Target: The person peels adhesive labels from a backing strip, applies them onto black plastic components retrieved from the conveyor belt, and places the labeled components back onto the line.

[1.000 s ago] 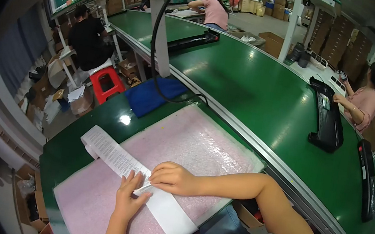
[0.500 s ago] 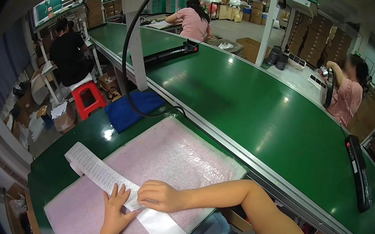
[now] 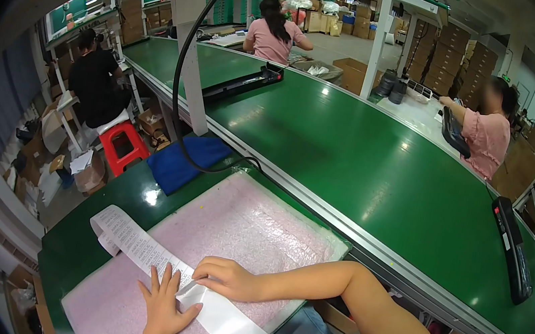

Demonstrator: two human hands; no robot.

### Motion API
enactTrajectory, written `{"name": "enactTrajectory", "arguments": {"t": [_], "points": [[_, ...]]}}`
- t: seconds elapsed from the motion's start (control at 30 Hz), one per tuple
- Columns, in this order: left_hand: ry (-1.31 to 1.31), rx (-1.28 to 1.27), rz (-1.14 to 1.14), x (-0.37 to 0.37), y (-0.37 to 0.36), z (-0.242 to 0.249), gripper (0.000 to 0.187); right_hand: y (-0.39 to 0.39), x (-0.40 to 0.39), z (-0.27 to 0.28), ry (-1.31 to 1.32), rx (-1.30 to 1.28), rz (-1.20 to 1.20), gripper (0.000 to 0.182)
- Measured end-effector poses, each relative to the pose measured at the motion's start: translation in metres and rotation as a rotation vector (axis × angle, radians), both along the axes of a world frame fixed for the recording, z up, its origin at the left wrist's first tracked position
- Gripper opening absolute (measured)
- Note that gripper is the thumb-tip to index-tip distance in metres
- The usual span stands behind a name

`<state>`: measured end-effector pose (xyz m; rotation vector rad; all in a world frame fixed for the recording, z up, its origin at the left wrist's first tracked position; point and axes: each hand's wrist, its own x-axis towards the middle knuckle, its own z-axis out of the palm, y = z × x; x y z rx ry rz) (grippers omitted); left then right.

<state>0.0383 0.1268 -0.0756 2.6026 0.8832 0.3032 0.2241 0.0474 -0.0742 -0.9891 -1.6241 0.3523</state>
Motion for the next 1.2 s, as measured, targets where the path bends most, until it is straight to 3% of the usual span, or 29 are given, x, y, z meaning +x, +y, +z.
{"name": "enactTrajectory", "arguments": {"t": [0.37, 0.5, 0.63, 1.2], "points": [[-0.033, -0.096, 0.017, -0.0001, -0.0010, 0.0056, 0.094, 0.0010, 0.0024, 0.0013, 0.033, 0.055, -0.012, 0.025], [-0.048, -0.094, 0.003, -0.0006, -0.0002, 0.0039, 0.095, -0.0031, 0.0021, 0.0026, 0.047, -0.050, -0.054, 0.028], [-0.003, -0.074, -0.009, -0.0005, 0.0000, 0.0044, 0.094, -0.0050, -0.0005, -0.0003, 0.191, -0.042, -0.037, 0.029], [0.062, -0.033, -0.015, -0.0010, -0.0032, 0.0066, 0.089, -0.0012, 0.0040, -0.0001, 0.143, 0.041, -0.037, 0.012]]}}
